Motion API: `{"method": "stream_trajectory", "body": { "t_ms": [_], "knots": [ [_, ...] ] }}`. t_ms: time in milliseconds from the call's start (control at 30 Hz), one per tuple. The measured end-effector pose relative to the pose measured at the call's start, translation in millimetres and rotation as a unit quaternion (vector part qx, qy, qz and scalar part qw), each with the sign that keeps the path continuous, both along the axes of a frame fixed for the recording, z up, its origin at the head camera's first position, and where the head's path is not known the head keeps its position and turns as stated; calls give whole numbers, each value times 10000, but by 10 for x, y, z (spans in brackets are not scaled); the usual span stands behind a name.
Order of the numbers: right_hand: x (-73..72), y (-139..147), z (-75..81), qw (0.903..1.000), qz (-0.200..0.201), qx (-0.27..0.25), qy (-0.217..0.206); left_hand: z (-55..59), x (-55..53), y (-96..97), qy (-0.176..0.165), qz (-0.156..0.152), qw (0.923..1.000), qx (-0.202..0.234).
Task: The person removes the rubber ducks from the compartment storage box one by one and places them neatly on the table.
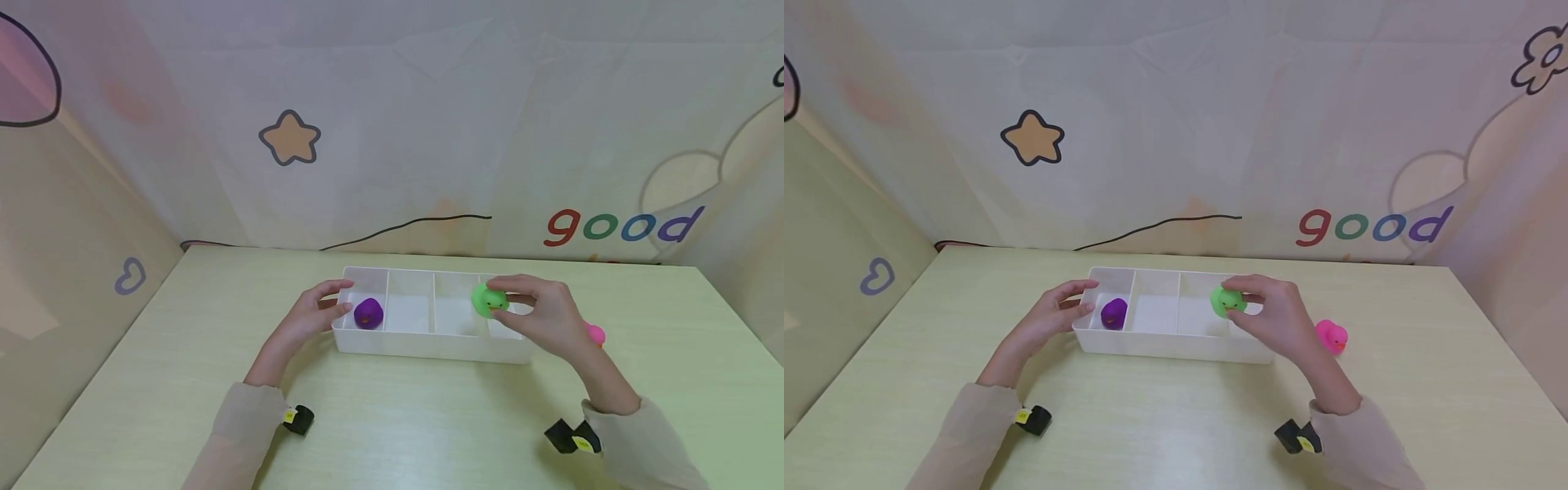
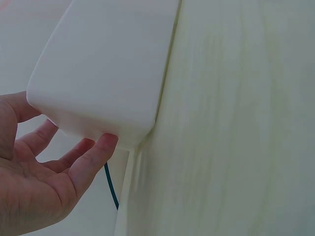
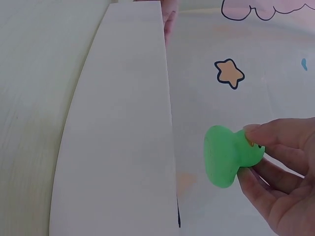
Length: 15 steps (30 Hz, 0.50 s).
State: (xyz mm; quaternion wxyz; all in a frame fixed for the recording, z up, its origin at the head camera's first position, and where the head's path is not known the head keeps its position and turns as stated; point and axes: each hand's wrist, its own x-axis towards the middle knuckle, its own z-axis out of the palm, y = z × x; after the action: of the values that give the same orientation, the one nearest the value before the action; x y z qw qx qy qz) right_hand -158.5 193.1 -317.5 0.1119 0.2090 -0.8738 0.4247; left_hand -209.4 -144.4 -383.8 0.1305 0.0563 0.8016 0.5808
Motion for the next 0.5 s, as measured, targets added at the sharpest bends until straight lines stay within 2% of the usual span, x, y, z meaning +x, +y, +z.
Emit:
{"method": "stream_trajectory", "body": {
  "t_ms": [300, 500],
  "knots": [
    [117, 268, -29, 9994, -213, -234, -120, 15, 4, -2, -3, 29, 10000, -40],
    [205, 448, -67, 9982, -524, -161, -245, 13, 9, -3, 1, 24, 10000, -14]
  ]
}}
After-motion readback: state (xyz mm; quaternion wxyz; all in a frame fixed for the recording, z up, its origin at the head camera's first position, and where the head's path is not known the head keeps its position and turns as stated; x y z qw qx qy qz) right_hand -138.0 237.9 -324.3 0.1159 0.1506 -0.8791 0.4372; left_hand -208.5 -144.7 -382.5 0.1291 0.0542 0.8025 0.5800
